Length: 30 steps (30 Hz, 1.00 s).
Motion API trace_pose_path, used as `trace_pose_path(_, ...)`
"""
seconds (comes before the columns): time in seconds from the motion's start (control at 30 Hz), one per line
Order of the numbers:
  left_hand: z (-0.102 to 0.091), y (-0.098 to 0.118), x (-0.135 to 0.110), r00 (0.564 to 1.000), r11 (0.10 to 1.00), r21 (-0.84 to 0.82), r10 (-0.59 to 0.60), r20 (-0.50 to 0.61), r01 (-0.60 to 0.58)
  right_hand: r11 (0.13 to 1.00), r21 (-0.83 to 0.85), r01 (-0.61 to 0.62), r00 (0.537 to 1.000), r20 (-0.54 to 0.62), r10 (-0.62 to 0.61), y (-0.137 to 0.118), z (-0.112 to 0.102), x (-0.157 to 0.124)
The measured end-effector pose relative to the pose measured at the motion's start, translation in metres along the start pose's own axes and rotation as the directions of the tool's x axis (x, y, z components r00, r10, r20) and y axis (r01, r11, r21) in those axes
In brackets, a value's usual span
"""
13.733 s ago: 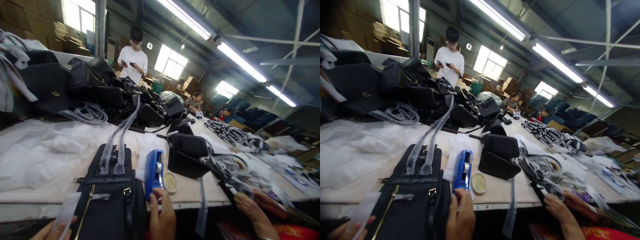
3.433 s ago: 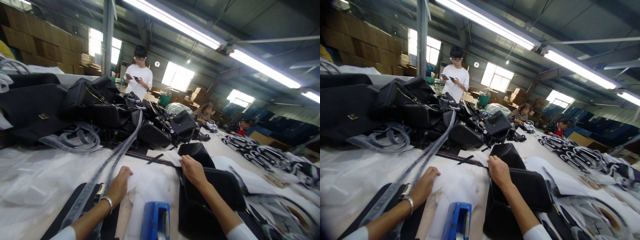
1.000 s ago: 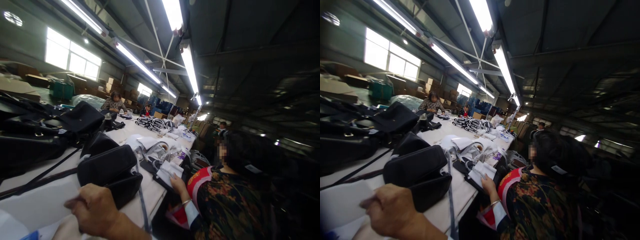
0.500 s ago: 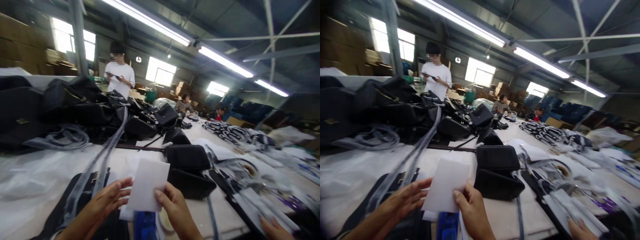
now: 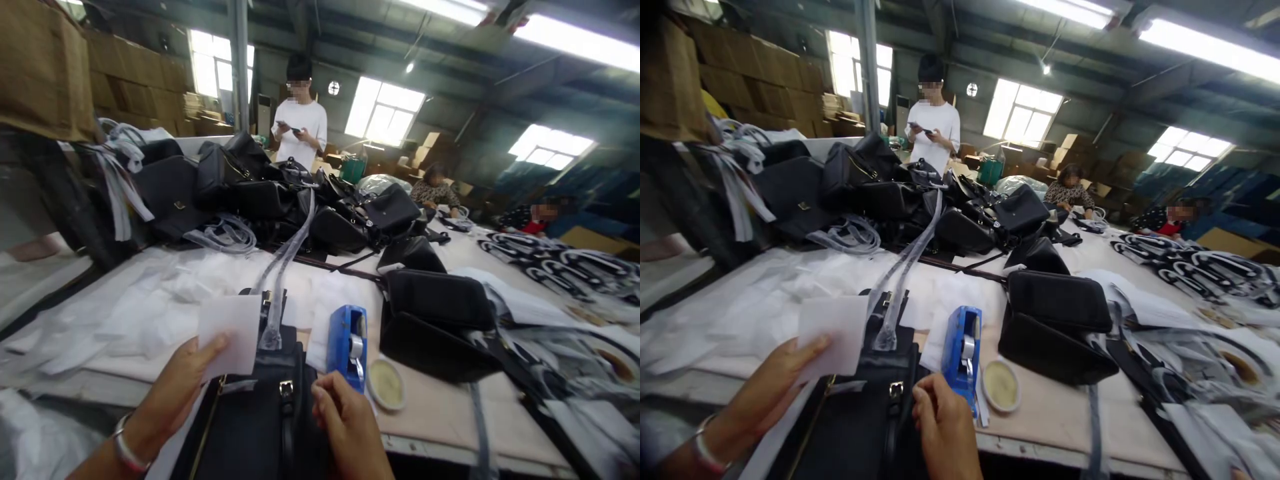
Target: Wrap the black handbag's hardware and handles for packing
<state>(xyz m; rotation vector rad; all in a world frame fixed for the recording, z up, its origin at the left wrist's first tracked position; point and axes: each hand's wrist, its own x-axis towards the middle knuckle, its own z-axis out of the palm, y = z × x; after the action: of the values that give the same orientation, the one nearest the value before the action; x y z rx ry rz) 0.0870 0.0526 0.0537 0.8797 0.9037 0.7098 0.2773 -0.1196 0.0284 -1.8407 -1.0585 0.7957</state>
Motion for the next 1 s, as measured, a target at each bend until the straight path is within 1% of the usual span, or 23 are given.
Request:
trace_pose_path(0.1, -0.026, -0.009, -0.010, 0.997, 0.998, 0.051, -0.023, -0.072, 0.027, 0.984, -0.161, 0.079, 0.997, 0.028, -0.075, 0.029, 0.015, -0.015)
trace_pose_path(0.17, -0.035, -0.021, -0.014, 0.997, 0.994, 0.108, -0.021, -0.076, 0.029, 0.968, -0.234, 0.095, 0.995, 0.033, -0.090, 0.038, 0.026, -0.021)
trace_pose_path(0.23, -0.038, -0.034, -0.016, 0.998, 0.985, 0.172, 0.002, -0.066, 0.009, 0.946, -0.318, 0.058, 0.998, 0.030, -0.051, 0.035, 0.038, -0.021)
trace_pose_path(0.3, -0.035, -0.045, -0.017, 0.999, 0.974, 0.225, 0.007, -0.040, 0.002, 0.900, -0.436, 0.015, 0.999, 0.034, 0.000, 0.026, 0.050, -0.017)
trace_pose_path(0.4, -0.030, -0.054, -0.018, 0.999, 0.958, 0.286, 0.029, -0.015, -0.024, 0.800, -0.600, -0.013, 0.998, 0.041, 0.046, 0.016, 0.065, -0.011)
trace_pose_path(0.43, -0.029, -0.055, -0.019, 0.998, 0.952, 0.303, 0.056, -0.010, -0.051, 0.791, -0.612, 0.000, 0.998, 0.050, 0.039, 0.016, 0.068, -0.010)
trace_pose_path(0.47, -0.029, -0.056, -0.019, 0.996, 0.944, 0.318, 0.091, -0.010, -0.083, 0.808, -0.589, 0.025, 0.999, 0.054, 0.009, 0.018, 0.070, -0.010)
trace_pose_path(0.5, -0.029, -0.056, -0.020, 0.992, 0.937, 0.330, 0.125, -0.011, -0.114, 0.850, -0.525, 0.053, 0.998, 0.043, -0.035, 0.022, 0.070, -0.009)
trace_pose_path(0.53, -0.030, -0.058, -0.020, 0.989, 0.933, 0.334, 0.146, -0.018, -0.132, 0.904, -0.422, 0.071, 0.997, 0.013, -0.073, 0.026, 0.069, -0.009)
trace_pose_path(0.57, -0.030, -0.060, -0.021, 0.989, 0.935, 0.328, 0.148, -0.025, -0.132, 0.955, -0.287, 0.076, 0.996, -0.031, -0.088, 0.031, 0.068, -0.009)
trace_pose_path(0.6, -0.030, -0.063, -0.021, 0.990, 0.943, 0.310, 0.135, -0.032, -0.119, 0.989, -0.133, 0.063, 0.995, -0.068, -0.072, 0.036, 0.067, -0.009)
trace_pose_path(0.63, -0.029, -0.066, -0.022, 0.993, 0.954, 0.283, 0.109, -0.032, -0.096, 0.999, 0.019, 0.034, 0.996, -0.089, -0.032, 0.039, 0.065, -0.009)
trace_pose_path(0.67, -0.027, -0.070, -0.022, 0.997, 0.966, 0.250, 0.074, -0.029, -0.065, 0.988, 0.156, -0.004, 0.996, -0.082, 0.017, 0.042, 0.064, -0.008)
trace_pose_path(0.73, -0.020, -0.080, -0.023, 1.000, 0.985, 0.174, 0.005, 0.004, -0.005, 0.929, 0.367, -0.055, 0.997, -0.035, 0.073, 0.045, 0.064, -0.007)
trace_pose_path(0.83, -0.007, -0.092, -0.025, 0.993, 0.995, 0.081, -0.062, 0.098, 0.054, 0.813, 0.576, -0.078, 0.997, 0.030, 0.074, 0.043, 0.067, -0.004)
trace_pose_path(0.9, 0.000, -0.098, -0.026, 0.983, 0.996, 0.039, -0.084, 0.166, 0.078, 0.765, 0.640, -0.075, 0.997, 0.053, 0.054, 0.040, 0.068, -0.004)
trace_pose_path(0.97, 0.005, -0.105, -0.027, 0.976, 0.995, 0.018, -0.101, 0.191, 0.099, 0.771, 0.634, -0.058, 0.998, 0.057, 0.028, 0.038, 0.067, -0.004)
trace_pose_path(1.0, 0.006, -0.108, -0.027, 0.977, 0.995, 0.010, -0.104, 0.187, 0.104, 0.783, 0.621, -0.042, 0.999, 0.048, 0.015, 0.037, 0.066, -0.004)
